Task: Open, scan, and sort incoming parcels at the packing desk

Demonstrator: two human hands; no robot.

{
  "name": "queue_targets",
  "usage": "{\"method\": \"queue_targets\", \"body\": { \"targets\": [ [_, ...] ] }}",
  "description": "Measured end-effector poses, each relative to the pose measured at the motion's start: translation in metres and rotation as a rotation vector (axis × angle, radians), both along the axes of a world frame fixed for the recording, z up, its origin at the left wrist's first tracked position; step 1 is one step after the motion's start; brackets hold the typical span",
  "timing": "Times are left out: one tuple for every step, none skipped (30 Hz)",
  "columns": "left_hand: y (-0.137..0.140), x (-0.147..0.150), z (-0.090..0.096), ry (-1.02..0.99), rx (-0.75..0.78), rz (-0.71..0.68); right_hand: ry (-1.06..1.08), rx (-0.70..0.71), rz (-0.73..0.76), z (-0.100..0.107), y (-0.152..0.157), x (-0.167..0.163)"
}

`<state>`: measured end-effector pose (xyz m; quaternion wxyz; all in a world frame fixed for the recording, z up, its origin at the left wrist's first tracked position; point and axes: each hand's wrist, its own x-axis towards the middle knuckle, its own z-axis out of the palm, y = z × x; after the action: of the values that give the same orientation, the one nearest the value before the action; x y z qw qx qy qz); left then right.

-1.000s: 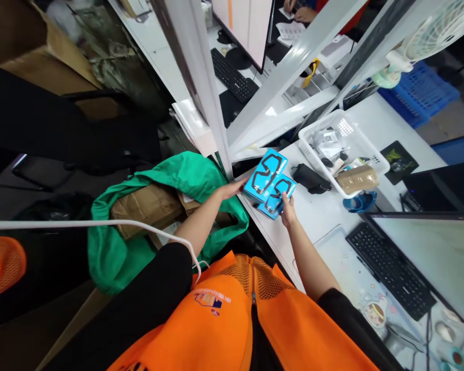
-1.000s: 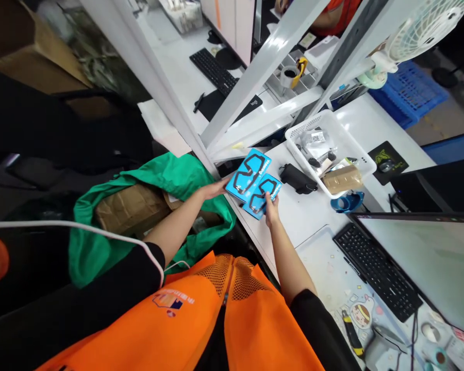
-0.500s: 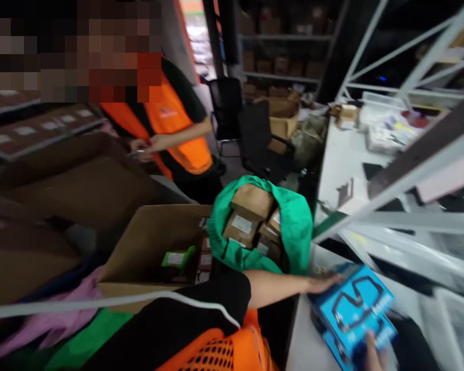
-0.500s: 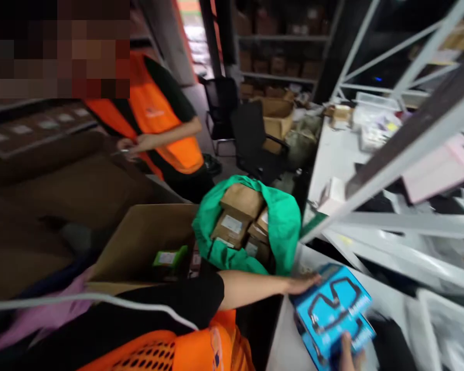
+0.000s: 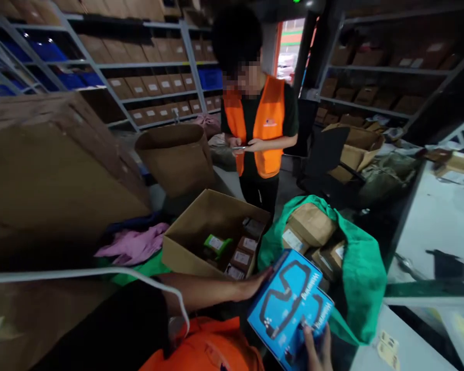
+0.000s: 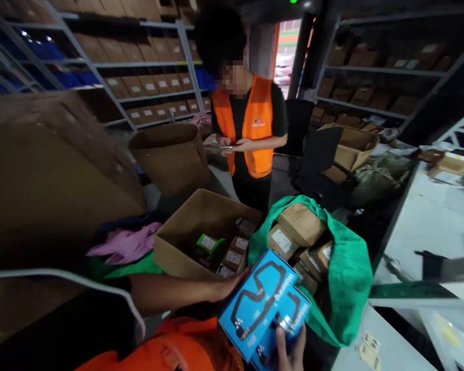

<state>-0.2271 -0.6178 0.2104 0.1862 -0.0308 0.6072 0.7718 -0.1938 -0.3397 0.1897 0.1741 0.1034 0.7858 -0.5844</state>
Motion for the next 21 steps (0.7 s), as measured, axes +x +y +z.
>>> {"method": "queue_targets", "body": {
  "targets": [
    [-0.028, 0.014, 0.003, -0.04, 0.055, 0.056, -0.048, 0.016, 0.03, -0.004, -0.03, -0.002],
    [-0.055, 0.028, 0.005, -0.081, 0.116, 0.108, -0.1, 0.032, 0.06, -0.01, -0.061, -0.005],
    [-0.082, 0.04, 0.005, -0.117, 0.169, 0.154, -0.147, 0.046, 0.089, -0.017, -0.091, -0.007],
    [-0.109, 0.05, 0.001, -0.143, 0.203, 0.203, -0.192, 0.039, 0.119, -0.024, -0.122, -0.01],
    [-0.137, 0.058, -0.006, -0.157, 0.226, 0.245, -0.209, 0.033, 0.149, -0.033, -0.153, -0.012],
    [-0.167, 0.064, -0.017, -0.158, 0.241, 0.284, -0.208, 0.028, 0.17, -0.042, -0.185, -0.015],
    [-0.197, 0.067, -0.031, -0.151, 0.255, 0.323, -0.205, 0.029, 0.187, -0.051, -0.218, -0.017],
    [-0.228, 0.069, -0.046, -0.138, 0.268, 0.358, -0.201, 0.044, 0.196, -0.059, -0.251, -0.02],
    [-0.259, 0.07, -0.063, -0.124, 0.28, 0.396, -0.201, 0.065, 0.197, -0.067, -0.284, -0.023],
    [-0.289, 0.068, -0.08, -0.117, 0.291, 0.429, -0.206, 0.088, 0.192, -0.074, -0.317, -0.026],
    [-0.318, 0.066, -0.095, -0.118, 0.299, 0.453, -0.21, 0.112, 0.179, -0.081, -0.348, -0.029],
    [-0.345, 0.062, -0.109, -0.122, 0.303, 0.464, -0.207, 0.129, 0.164, -0.087, -0.378, -0.033],
    [-0.37, 0.058, -0.121, -0.128, 0.309, 0.469, -0.2, 0.135, 0.159, -0.092, -0.406, -0.037],
    [-0.392, 0.052, -0.131, -0.136, 0.322, 0.467, -0.192, 0.137, 0.158, -0.098, -0.432, -0.043],
    [-0.412, 0.045, -0.14, -0.142, 0.342, 0.464, -0.183, 0.139, 0.159, -0.103, -0.455, -0.05],
    [-0.429, 0.038, -0.149, -0.146, 0.364, 0.468, -0.178, 0.143, 0.169, -0.109, -0.474, -0.059],
    [-0.444, 0.03, -0.157, -0.15, 0.382, 0.482, -0.174, 0.154, 0.182, -0.116, -0.491, -0.069],
    [-0.458, 0.022, -0.167, -0.154, 0.392, 0.505, -0.172, 0.172, 0.198, -0.124, -0.506, -0.08],
    [-0.469, 0.012, -0.177, -0.16, 0.392, 0.53, -0.172, 0.196, 0.213, -0.133, -0.518, -0.092],
    [-0.48, 0.002, -0.188, -0.168, 0.385, 0.556, -0.175, 0.222, 0.231, -0.144, -0.53, -0.106],
    [-0.49, -0.008, -0.199, -0.174, 0.374, 0.578, -0.181, 0.243, 0.25, -0.156, -0.541, -0.12]
  ]
}}
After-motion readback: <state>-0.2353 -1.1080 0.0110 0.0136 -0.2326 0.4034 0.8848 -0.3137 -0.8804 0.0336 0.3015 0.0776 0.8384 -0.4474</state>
